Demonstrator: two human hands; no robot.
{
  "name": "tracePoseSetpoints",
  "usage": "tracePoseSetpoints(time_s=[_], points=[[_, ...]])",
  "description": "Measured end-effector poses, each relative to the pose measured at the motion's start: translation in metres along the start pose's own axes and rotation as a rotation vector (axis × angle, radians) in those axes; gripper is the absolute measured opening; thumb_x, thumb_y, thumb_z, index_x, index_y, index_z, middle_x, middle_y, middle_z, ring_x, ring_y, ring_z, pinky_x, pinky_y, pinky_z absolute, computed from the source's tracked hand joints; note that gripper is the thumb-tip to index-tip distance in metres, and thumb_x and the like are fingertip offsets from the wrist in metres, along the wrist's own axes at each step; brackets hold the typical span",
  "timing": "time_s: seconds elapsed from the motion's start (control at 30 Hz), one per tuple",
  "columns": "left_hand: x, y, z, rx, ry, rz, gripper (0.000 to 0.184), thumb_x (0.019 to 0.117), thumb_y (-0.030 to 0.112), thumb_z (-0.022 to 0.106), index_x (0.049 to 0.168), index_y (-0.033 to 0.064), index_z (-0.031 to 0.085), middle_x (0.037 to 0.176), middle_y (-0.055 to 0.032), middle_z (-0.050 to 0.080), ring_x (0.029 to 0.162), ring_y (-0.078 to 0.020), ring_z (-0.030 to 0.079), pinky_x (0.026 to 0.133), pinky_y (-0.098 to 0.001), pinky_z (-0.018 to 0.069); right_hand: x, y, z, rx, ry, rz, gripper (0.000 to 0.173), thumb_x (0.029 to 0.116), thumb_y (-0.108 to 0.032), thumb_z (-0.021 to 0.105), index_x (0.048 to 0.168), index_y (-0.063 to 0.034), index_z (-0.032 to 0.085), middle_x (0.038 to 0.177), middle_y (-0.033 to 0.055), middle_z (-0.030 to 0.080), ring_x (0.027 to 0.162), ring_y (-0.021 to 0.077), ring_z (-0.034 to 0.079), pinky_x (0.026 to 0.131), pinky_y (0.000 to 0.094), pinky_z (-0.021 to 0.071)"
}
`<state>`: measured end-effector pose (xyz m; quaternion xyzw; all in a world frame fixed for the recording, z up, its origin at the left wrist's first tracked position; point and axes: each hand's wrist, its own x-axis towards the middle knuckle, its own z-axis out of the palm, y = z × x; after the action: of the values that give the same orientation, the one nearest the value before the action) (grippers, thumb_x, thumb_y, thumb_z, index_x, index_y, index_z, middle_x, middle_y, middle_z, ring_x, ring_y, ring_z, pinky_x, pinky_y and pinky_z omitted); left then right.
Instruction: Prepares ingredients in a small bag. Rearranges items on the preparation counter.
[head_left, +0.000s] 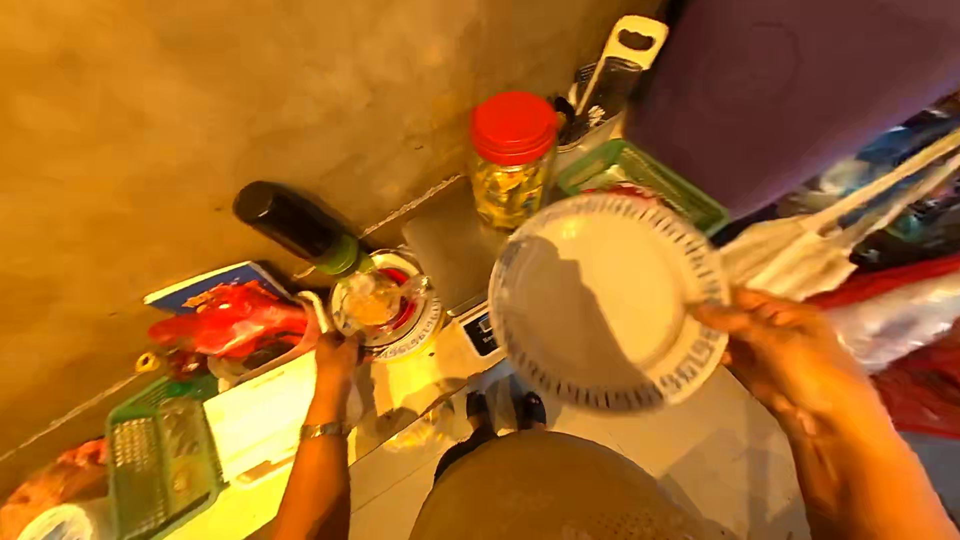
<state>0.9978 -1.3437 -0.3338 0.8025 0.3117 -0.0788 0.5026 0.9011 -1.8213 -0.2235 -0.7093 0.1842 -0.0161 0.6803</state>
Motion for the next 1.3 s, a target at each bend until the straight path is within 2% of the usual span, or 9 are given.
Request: tracePoseSetpoints(time_s=[0.07, 0.2, 0.4, 0.63, 0.77, 0.83, 0.97, 1.13, 1.3], points=[[0.01, -0.003, 0.001, 0.02, -0.005, 0.055, 0.042, 0.0957, 0.012, 0.069, 0.128, -0.0102, 0.054, 0.102, -0.0206, 0.066, 0.076, -0.0214, 0.069, 0.069, -0.0376, 0.0604, -0.007, 0.012, 0.039, 0.018, -0.196, 0.197, 0.014, 0.0947, -0.01, 0.057, 0.101, -0.0076, 0.07, 0.079, -0.0027, 0.073, 0.064, 0.0057, 0.069, 0.056, 0.0215, 0.0595], [0.031, -0.013, 0.001, 0.021, -0.021, 0.063, 0.063, 0.0904, 0.01, 0.074, 0.143, -0.0052, 0.044, 0.122, -0.0281, 0.063, 0.096, -0.0339, 0.07, 0.081, -0.0498, 0.0598, -0.009, 0.025, 0.1, -0.058, -0.39, 0.358, 0.013, 0.0979, -0.009, 0.057, 0.104, -0.0054, 0.068, 0.08, 0.0003, 0.071, 0.066, 0.0101, 0.07, 0.058, 0.0271, 0.0611], [0.027, -0.009, 0.003, -0.313, 0.03, 0.023, 0.043, 0.0905, -0.007, 0.064, 0.132, -0.0048, 0.053, 0.105, -0.0211, 0.064, 0.077, -0.023, 0.066, 0.063, -0.0376, 0.0577, -0.007, 0.036, 0.153, -0.043, -0.501, 0.475, 0.013, 0.0985, -0.004, 0.058, 0.107, 0.0008, 0.066, 0.082, 0.0082, 0.073, 0.066, 0.0178, 0.072, 0.06, 0.0335, 0.0634], [0.02, -0.002, 0.0, -0.445, 0.031, -0.017, 0.039, 0.0921, -0.01, 0.059, 0.13, -0.0048, 0.051, 0.098, -0.0199, 0.063, 0.065, -0.0223, 0.065, 0.05, -0.0351, 0.0557, -0.016, 0.038, 0.199, -0.04, -0.54, 0.534, 0.017, 0.1024, -0.006, 0.055, 0.114, 0.0026, 0.064, 0.088, 0.0114, 0.075, 0.072, 0.0201, 0.076, 0.068, 0.035, 0.0659], [0.012, 0.003, -0.005, -0.463, 0.02, 0.036, 0.026, 0.0951, -0.009, 0.052, 0.12, -0.005, 0.054, 0.088, -0.0123, 0.061, 0.064, -0.015, 0.062, 0.054, -0.0298, 0.0554, -0.021, 0.05, 0.213, 0.044, -0.538, 0.515, 0.016, 0.1034, -0.007, 0.054, 0.113, 0.0025, 0.062, 0.093, 0.012, 0.075, 0.077, 0.0211, 0.077, 0.072, 0.0361, 0.0664], [0.012, 0.001, -0.007, -0.483, 0.025, 0.109, 0.018, 0.0992, -0.004, 0.052, 0.116, -0.0035, 0.059, 0.09, -0.0109, 0.066, 0.073, -0.015, 0.065, 0.065, -0.0328, 0.0569, -0.022, 0.057, 0.221, 0.083, -0.539, 0.529, 0.017, 0.1045, -0.008, 0.053, 0.115, 0.0027, 0.062, 0.095, 0.0118, 0.075, 0.081, 0.0207, 0.077, 0.076, 0.0358, 0.0663], [0.015, -0.003, -0.012, -0.504, 0.063, 0.12, 0.018, 0.0978, -0.006, 0.052, 0.115, -0.0023, 0.058, 0.084, -0.0089, 0.064, 0.066, -0.013, 0.062, 0.058, -0.0301, 0.0546, -0.017, 0.071, 0.243, 0.177, -0.51, 0.576, 0.022, 0.1063, -0.006, 0.05, 0.123, 0.0039, 0.058, 0.102, 0.0136, 0.074, 0.086, 0.0212, 0.076, 0.079, 0.036, 0.0652], [0.011, -0.002, -0.017, -0.604, 0.027, 0.159, 0.015, 0.0994, -0.007, 0.048, 0.11, -0.002, 0.057, 0.085, -0.0077, 0.065, 0.072, -0.0134, 0.065, 0.066, -0.0319, 0.0575, -0.001, 0.085, 0.274, 0.202, -0.491, 0.586, 0.028, 0.1075, -0.006, 0.048, 0.133, 0.0033, 0.051, 0.109, 0.0132, 0.068, 0.088, 0.017, 0.073, 0.079, 0.0317, 0.0627], [-0.001, 0.008, -0.027, -0.525, -0.001, 0.159, 0.016, 0.0963, -0.01, 0.05, 0.107, -0.0019, 0.058, 0.084, -0.0052, 0.065, 0.072, -0.0098, 0.065, 0.065, -0.0273, 0.057, 0.021, 0.088, 0.304, 0.343, -0.568, 0.511, 0.053, 0.1028, 0.004, 0.047, 0.153, -0.0023, 0.032, 0.142, 0.0175, 0.054, 0.122, 0.0233, 0.063, 0.1, 0.0383, 0.0552]])
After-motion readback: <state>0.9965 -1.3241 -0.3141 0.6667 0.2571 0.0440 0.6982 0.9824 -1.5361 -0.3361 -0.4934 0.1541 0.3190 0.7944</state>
